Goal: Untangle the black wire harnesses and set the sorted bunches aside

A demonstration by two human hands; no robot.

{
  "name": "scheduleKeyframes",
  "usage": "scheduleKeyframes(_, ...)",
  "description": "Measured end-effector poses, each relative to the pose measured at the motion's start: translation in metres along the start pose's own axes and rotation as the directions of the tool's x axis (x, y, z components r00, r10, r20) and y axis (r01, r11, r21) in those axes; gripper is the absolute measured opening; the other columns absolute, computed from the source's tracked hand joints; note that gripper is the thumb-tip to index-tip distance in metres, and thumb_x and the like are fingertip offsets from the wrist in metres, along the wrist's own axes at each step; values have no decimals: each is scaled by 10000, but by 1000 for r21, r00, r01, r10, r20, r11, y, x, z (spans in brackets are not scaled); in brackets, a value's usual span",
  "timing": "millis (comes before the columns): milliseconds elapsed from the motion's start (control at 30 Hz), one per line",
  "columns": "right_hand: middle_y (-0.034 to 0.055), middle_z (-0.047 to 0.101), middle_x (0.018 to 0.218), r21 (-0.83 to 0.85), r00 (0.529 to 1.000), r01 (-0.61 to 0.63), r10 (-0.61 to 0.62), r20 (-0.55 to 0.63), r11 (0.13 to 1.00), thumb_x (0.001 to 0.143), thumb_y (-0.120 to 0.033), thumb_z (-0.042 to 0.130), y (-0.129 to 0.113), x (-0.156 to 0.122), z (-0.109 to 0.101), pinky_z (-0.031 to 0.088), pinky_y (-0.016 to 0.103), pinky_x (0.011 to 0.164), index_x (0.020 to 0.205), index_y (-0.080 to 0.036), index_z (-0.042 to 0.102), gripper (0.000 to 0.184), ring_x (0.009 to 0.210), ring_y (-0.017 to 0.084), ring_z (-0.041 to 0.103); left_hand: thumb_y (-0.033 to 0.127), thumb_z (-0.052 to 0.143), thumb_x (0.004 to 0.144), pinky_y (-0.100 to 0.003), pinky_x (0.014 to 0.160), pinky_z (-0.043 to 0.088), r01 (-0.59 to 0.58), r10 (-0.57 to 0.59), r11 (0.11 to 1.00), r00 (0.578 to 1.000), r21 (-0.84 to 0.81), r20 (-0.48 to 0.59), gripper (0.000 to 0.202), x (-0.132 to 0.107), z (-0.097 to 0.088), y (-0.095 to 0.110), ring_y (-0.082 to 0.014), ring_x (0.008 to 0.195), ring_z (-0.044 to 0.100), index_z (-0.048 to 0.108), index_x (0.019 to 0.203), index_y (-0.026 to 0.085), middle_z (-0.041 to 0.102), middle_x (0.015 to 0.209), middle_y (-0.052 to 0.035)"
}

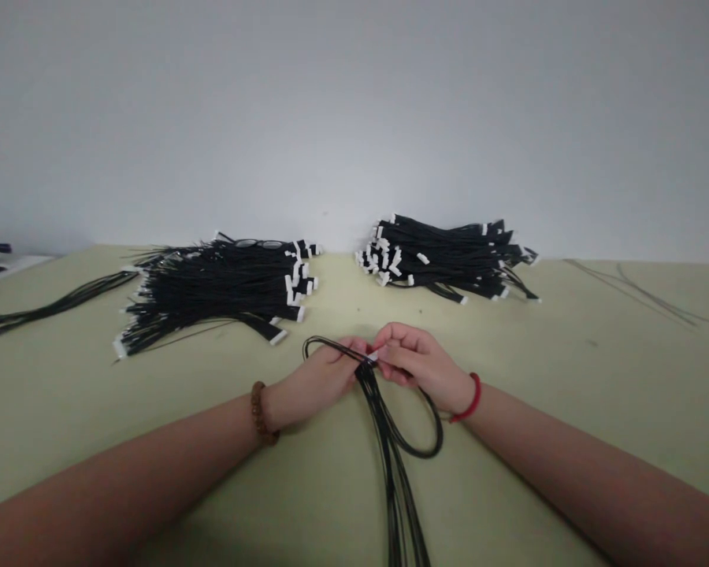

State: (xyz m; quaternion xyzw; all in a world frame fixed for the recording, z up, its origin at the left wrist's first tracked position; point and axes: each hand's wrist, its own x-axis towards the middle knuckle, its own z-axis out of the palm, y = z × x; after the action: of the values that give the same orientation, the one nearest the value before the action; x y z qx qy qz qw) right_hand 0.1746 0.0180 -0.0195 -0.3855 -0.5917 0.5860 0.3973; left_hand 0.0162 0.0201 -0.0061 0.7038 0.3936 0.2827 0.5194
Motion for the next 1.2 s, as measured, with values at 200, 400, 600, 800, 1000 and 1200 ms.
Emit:
scheduleKeyframes(200,-41,510,534,-11,999,47,-47,-23,999,760,-358,553,-2,1,2,238,142,368,800,-136,464,242,395,22,350,290,360,842,-208,550,308,-12,11,1000,998,25,54,255,0,-4,3,-92,580,388,470,657,154,454,630,24)
scheduleKeyframes(400,-22,515,565,-121,998,59,-58,17,991,773,-421,506,0,1,3,245,169,360,837,-138,487,291,402,46,356,377,441,802,-198,464,255,91,-84,993,992,-69,94,235,1,-4,-3,-79,512,321,484,724,160,442,635,30)
scheduleKeyframes(600,-16,504,677,-448,948,107,-227,-224,888,791,-311,499,-41,-11,-1,320,201,510,942,-175,509,203,587,82,436,413,407,801,-193,460,263,102,-99,971,995,-218,24,280,5,-3,-9,-72,486,311,418,662,170,373,580,46)
scheduleKeyframes(800,20,531,549,-987,955,-27,296,21,157,727,-180,480,-85,-63,25,183,261,448,531,-192,542,206,487,133,458,340,380,821,-195,446,269,81,-93,986,993,-144,-74,238,4,-3,-12,-81,496,339,442,668,169,386,576,41)
scheduleKeyframes(1000,4,574,589,-973,990,15,134,47,232,815,-184,384,-60,-46,35,243,247,496,611,-185,562,271,516,106,484,355,363,836,-192,457,307,57,-68,991,994,-119,-83,243,2,-3,-13,-80,510,358,440,697,171,410,623,34)
scheduleKeyframes(1200,-36,510,528,-897,999,1,35,18,442,782,-233,448,-53,-27,24,252,214,479,579,-182,540,229,483,68,408,385,338,855,-192,439,315,42,-61,978,994,-206,-87,241,0,-3,-13,-72,481,345,428,761,183,388,627,40)
